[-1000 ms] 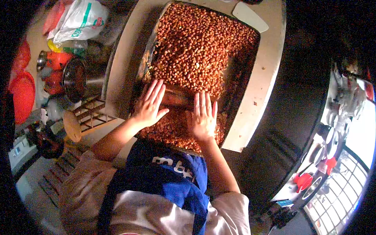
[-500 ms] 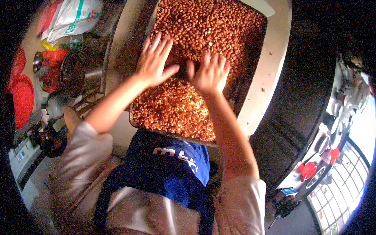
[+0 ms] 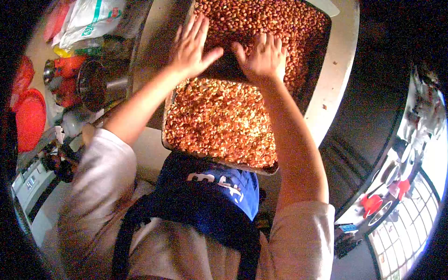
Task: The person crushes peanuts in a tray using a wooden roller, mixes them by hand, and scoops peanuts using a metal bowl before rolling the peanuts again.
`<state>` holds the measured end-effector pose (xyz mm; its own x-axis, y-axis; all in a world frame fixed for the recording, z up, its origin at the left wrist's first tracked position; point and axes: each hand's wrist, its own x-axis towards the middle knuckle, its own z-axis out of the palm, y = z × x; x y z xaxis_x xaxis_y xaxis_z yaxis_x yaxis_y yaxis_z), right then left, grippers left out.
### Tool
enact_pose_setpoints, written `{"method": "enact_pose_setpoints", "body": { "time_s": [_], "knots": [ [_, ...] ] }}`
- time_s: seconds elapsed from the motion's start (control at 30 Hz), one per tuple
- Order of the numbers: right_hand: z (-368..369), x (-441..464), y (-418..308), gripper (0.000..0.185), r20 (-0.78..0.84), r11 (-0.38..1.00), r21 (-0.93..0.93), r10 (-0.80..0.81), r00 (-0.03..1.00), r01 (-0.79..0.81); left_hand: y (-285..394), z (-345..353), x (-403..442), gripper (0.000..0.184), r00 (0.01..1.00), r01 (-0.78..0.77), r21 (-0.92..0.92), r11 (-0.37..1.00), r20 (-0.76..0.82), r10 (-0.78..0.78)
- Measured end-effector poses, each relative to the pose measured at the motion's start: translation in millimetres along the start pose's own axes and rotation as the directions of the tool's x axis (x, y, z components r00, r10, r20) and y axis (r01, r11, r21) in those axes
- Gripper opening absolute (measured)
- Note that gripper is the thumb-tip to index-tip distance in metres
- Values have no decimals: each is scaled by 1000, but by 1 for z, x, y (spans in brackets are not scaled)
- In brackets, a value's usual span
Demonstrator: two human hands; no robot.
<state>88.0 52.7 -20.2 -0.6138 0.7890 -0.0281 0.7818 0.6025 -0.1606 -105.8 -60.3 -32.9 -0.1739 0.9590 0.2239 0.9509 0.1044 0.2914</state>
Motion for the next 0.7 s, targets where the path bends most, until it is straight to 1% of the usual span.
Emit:
{"method": "enact_pose_setpoints", "body": {
  "time_s": [0.03,0.07,0.1,0.17,0.2,0.23,0.27,0.3,0.33,0.37,0.43,0.47,0.5,0.57,0.6,0.63,0.67,0.7],
  "knots": [
    [15,-27,-5,83,-188,985,-167,-62,980,30,7,-6,-19,101,999,-40,24,999,-3,40],
    [0,-52,-13,84,-10,989,-124,-78,997,76,17,-13,-43,101,994,-90,9,996,70,89],
    [-14,-76,-19,86,175,990,-76,-101,979,115,26,-20,-67,102,981,-133,-15,991,144,134],
    [-22,-103,-22,90,45,983,48,-179,983,177,30,-28,-93,99,971,-164,-47,985,170,170],
    [-20,-101,-20,99,92,987,47,-158,983,155,33,-30,-90,98,970,-138,-6,990,200,136],
    [-20,-92,-21,101,47,987,28,-161,986,159,32,-27,-82,97,970,-96,-18,995,223,98],
    [-23,-78,-17,101,236,988,18,-153,959,153,26,-25,-68,97,941,-39,-39,998,335,50],
    [-34,-64,-17,102,420,989,10,-137,897,147,24,-29,-55,96,894,21,-53,998,448,5],
    [-44,-57,-23,103,492,984,-26,-139,860,174,25,-35,-49,90,872,28,-48,998,489,-1],
    [-44,-60,-27,103,488,984,-26,-140,862,175,24,-39,-53,90,874,27,-44,999,486,-2],
    [-36,-82,-33,102,332,983,-28,-164,929,184,23,-49,-75,91,942,-66,-3,998,331,63],
    [-13,-104,-27,97,39,966,5,-258,965,258,25,-51,-94,93,962,-101,7,995,255,96],
    [-2,-123,-27,90,-96,959,-29,-284,954,283,22,-43,-117,95,969,-177,65,982,183,163],
    [18,-148,-32,82,-111,974,21,-220,969,224,18,-27,-142,92,971,-164,-3,986,177,162],
    [17,-134,-29,82,-63,979,44,-195,979,198,18,-33,-126,89,966,-123,-65,990,222,134],
    [28,-107,-20,78,-231,966,65,-230,946,251,14,-28,-100,86,982,-103,-97,990,148,117],
    [16,-72,-21,78,-164,980,-79,-193,967,182,-1,-16,-68,83,989,-132,-67,989,62,136],
    [8,-36,-20,81,-236,977,-143,-186,954,155,-9,-9,-35,83,995,-72,-59,996,68,77]
  ]
}}
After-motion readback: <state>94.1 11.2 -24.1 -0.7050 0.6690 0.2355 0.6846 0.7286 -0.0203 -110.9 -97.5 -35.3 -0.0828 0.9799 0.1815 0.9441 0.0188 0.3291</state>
